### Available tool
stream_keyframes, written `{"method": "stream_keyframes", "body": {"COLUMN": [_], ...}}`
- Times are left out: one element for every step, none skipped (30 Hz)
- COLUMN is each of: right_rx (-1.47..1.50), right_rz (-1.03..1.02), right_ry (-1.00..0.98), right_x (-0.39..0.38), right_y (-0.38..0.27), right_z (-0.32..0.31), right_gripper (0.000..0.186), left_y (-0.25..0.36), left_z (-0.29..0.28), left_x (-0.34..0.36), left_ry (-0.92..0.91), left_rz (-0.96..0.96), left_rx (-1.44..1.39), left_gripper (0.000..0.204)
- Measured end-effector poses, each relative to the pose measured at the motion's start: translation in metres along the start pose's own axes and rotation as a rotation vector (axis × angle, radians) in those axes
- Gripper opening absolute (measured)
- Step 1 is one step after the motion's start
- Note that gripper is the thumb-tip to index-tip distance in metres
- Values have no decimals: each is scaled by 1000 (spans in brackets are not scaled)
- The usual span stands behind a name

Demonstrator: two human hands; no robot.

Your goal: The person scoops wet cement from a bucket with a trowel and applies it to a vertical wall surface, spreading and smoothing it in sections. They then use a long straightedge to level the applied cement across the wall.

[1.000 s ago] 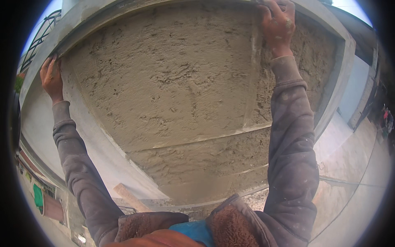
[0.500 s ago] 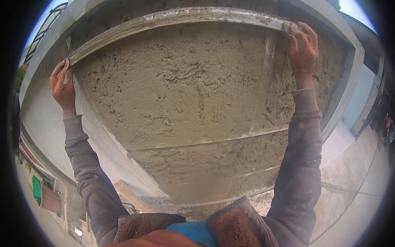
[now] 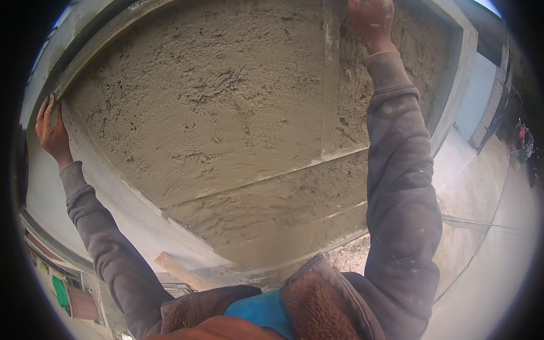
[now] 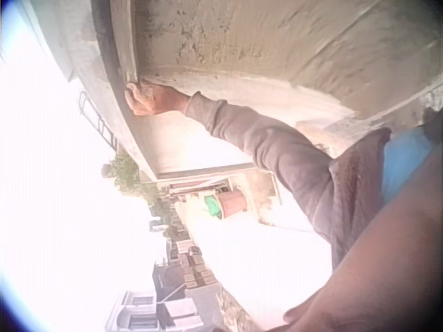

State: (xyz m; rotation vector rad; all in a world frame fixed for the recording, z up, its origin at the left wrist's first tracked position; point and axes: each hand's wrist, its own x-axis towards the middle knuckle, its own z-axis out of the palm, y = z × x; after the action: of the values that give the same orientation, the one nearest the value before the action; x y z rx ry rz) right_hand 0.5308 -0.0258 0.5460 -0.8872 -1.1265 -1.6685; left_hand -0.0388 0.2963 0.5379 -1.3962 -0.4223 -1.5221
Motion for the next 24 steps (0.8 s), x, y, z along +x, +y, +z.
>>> {"method": "stream_keyframes", "body": {"right_rx": [2, 3, 12, 23, 39, 46, 64, 77, 19, 17, 15, 12, 8, 17, 26, 36, -39, -27, -16, -6, -1, -6, -8, -8], "right_rz": [6, 8, 16, 23, 35, 18, 11, -16, -50, -38, -25, -14, -51, -65, -80, -94, -55, -46, -33, -25, -38, -61, -83, -102], "right_ry": [-18, -36, -49, -72, -87, -98, -97, -109, -63, -62, -62, -61, -5, 0, 4, 6, -84, -85, -82, -79, -43, -41, -37, -29], "right_x": [-10, -17, -26, -37, -45, -44, -38, -27, -18, -10, -2, 5, -11, -26, -42, -47, -51, -46, -38, -28, -20, -25, -34, -43], "right_y": [0, 1, 1, -2, -4, -4, -4, -3, 0, 3, 5, 7, 11, 14, 16, 10, 3, 1, 2, 2, 1, 0, 1, 2], "right_z": [-1, -4, -9, -17, -21, -23, -20, -16, -8, -8, -8, -10, -4, -3, -3, -8, -14, -11, -9, -8, -9, -8, -8, -8], "right_gripper": [24, 25, 25, 24, 24, 23, 22, 21, 19, 19, 19, 19, 19, 18, 18, 18, 18, 18, 18, 19, 19, 19, 19, 20], "left_y": [-3, 1, 6, 10, 12, 13, 8, 3, -6, -9, -12, -15, -12, -8, -4, 1, 3, -2, -14, -19, -24, -25, -27, -24], "left_z": [0, -3, -9, -12, -14, -15, -18, -15, -11, -3, 3, 10, 0, -5, -7, -12, -13, -11, -13, -13, -13, -12, -13, -12], "left_x": [-2, -8, -19, -33, -41, -48, -44, -37, -20, -14, -9, -6, -7, -15, -28, -43, -52, -48, -35, -27, -19, -20, -21, -26], "left_ry": [-37, -43, -49, -64, -63, -62, -63, -76, -91, -82, -76, -73, -89, -95, -93, -94, -96, -113, -129, -135, -141, -153, -166, -151], "left_rz": [25, 26, 29, 25, 37, 49, 76, 50, 25, 20, 13, 5, 53, 82, 66, 48, 31, 42, 58, 55, 53, 35, 18, 30], "left_rx": [40, 28, 18, 4, -8, -19, -17, -23, -29, -44, -56, -68, -34, -9, 6, 22, 38, 31, 27, 8, -12, -43, -71, -78], "left_gripper": [28, 28, 27, 27, 27, 26, 26, 26, 25, 25, 25, 25, 25, 24, 24, 24, 24, 25, 26, 27, 28, 29, 31, 32]}}
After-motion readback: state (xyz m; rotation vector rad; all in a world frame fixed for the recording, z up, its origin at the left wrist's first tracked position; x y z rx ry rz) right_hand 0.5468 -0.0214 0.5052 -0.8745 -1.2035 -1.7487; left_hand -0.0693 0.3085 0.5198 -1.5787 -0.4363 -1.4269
